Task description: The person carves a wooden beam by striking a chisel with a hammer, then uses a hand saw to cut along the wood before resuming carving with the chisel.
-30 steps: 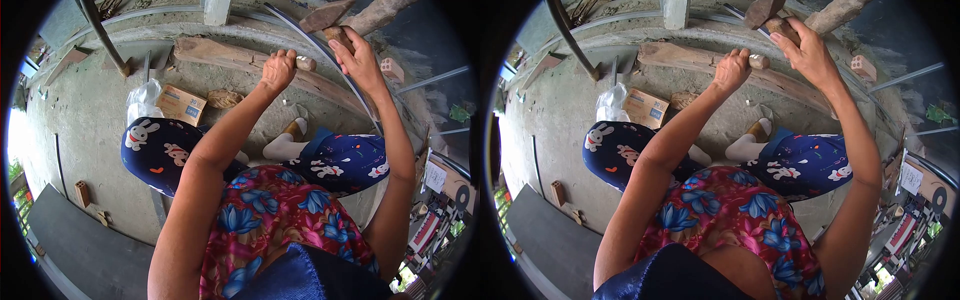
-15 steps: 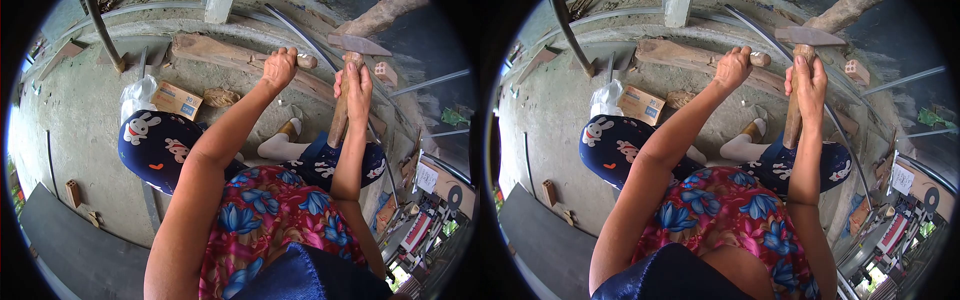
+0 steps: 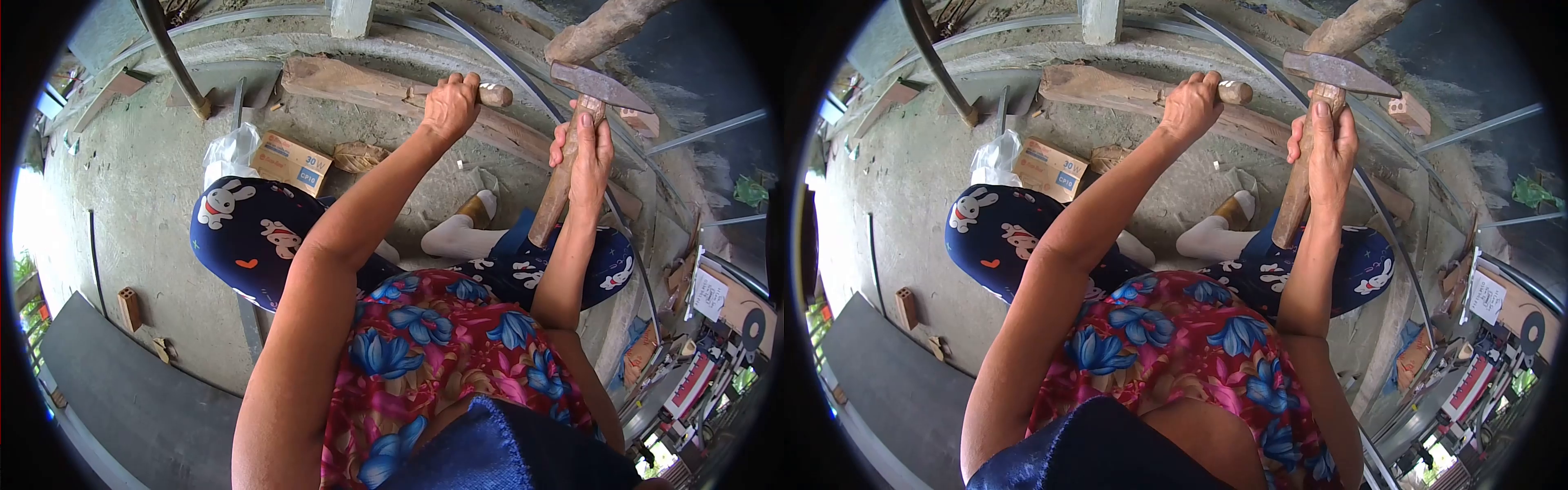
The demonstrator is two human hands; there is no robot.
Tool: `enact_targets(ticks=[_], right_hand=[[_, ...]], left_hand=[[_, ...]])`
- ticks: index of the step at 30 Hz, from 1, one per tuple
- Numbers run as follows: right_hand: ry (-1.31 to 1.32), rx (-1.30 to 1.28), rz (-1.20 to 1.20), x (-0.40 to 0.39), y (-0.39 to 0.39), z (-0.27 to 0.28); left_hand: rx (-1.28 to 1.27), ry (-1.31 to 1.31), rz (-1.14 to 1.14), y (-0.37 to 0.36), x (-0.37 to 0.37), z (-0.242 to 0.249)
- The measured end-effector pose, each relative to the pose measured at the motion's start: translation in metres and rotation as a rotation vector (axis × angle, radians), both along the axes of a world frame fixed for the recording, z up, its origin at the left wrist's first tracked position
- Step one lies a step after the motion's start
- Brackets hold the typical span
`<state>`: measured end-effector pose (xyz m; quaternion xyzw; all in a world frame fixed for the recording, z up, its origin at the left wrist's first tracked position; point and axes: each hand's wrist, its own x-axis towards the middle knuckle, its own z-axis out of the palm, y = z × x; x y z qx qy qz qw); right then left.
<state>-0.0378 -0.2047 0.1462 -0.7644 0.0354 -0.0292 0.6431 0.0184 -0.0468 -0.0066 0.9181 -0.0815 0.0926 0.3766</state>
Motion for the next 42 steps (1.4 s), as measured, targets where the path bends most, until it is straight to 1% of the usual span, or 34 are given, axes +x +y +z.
enact_targets(ticks=[9, 15, 42], right_hand=[[0.026, 0.037, -0.007, 0.0, -0.005, -0.007], [-0.002, 0.072, -0.024, 0.0, -0.008, -0.006], [0.007, 0.097, -0.013, -0.002, -0.009, -0.006]], left_hand=[[0.023, -0.022, 0.014, -0.003, 0.001, -0.001], [0.028, -0.027, 0.007, -0.005, 0.002, 0.002], [0.034, -0.063, 0.016, -0.002, 0.006, -0.002]])
